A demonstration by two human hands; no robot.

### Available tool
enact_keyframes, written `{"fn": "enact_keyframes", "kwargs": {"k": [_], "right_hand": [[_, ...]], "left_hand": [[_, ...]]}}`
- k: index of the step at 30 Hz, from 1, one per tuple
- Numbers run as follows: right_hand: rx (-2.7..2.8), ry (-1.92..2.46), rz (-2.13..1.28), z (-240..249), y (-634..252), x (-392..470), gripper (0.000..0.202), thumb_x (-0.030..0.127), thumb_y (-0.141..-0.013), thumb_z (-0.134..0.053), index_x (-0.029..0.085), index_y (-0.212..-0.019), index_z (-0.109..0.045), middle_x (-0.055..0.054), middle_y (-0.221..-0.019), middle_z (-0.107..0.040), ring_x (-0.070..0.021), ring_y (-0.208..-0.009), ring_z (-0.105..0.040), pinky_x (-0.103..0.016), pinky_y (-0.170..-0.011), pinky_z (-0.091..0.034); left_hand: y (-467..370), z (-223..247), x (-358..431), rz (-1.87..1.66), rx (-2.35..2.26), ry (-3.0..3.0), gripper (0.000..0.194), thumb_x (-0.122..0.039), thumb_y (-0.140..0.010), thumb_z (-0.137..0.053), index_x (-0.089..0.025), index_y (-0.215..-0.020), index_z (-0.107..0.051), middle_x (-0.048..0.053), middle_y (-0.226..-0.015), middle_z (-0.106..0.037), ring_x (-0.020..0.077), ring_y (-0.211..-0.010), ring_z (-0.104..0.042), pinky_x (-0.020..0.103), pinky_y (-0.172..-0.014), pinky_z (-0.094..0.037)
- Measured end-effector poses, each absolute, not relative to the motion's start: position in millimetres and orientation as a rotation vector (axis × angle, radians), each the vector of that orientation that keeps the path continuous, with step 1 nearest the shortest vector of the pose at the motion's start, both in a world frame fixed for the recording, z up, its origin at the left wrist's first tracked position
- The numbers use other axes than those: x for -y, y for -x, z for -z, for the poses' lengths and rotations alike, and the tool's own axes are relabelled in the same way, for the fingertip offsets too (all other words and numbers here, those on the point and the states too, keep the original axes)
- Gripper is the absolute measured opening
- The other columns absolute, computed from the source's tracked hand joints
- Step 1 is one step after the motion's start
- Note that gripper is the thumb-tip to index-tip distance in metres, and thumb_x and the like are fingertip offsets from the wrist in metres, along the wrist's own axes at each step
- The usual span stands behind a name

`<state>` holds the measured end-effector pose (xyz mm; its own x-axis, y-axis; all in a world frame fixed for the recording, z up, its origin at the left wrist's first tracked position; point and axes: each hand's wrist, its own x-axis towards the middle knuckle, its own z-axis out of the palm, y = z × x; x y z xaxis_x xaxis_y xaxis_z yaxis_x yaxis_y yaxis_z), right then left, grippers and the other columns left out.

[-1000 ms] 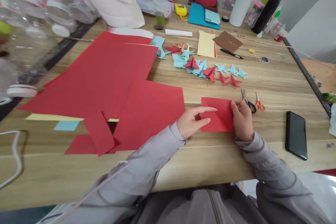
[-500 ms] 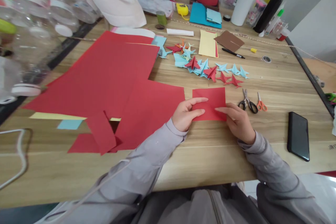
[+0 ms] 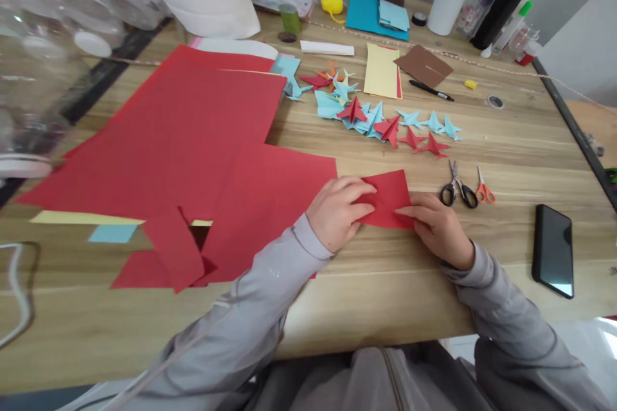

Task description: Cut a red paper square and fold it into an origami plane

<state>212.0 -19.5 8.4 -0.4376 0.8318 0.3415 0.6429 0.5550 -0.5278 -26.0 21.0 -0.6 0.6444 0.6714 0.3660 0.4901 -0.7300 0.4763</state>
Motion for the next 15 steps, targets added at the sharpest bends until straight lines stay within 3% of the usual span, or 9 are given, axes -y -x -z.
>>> {"fn": "enact_keyframes", "kwargs": {"k": [6, 10, 15], "right_hand": [[2.410, 1.276, -0.132, -15.3, -214.5, 23.5, 0.020, 0.015, -0.085, -0.055, 0.024, -0.087, -0.072, -0.010, -0.131, -0.057, -0.0286, -0.124, -0.049, -0.049, -0.098, -0.043], [2.532, 1.232, -0.206, -16.7, -215.1, 27.6, 0.024, 0.016, -0.088, -0.054, 0.023, -0.106, -0.067, -0.007, -0.121, -0.067, -0.0257, -0.125, -0.050, -0.049, -0.106, -0.034], [2.393, 1.325, -0.370, -14.1, -214.7, 27.7, 0.016, 0.025, -0.088, -0.057, 0.026, -0.099, -0.069, -0.003, -0.114, -0.071, -0.0269, -0.126, -0.050, -0.055, -0.111, -0.022]], "left_hand": [[22.3, 7.6, -17.4, -0.763, -0.934, -2.630, 0.024, -0.012, -0.077, -0.050, -0.019, -0.084, -0.072, 0.009, -0.099, -0.072, 0.0242, -0.098, -0.063, 0.042, -0.085, -0.050], [20.5, 1.5, -11.9, -0.869, -0.952, -2.680, 0.023, -0.010, -0.078, -0.048, -0.015, -0.082, -0.071, 0.010, -0.098, -0.073, 0.0240, -0.095, -0.066, 0.042, -0.083, -0.053], [19.6, -4.7, -6.2, -0.882, -1.006, -2.612, 0.019, -0.012, -0.081, -0.050, -0.014, -0.082, -0.069, 0.009, -0.096, -0.074, 0.0249, -0.095, -0.067, 0.043, -0.083, -0.053]]}}
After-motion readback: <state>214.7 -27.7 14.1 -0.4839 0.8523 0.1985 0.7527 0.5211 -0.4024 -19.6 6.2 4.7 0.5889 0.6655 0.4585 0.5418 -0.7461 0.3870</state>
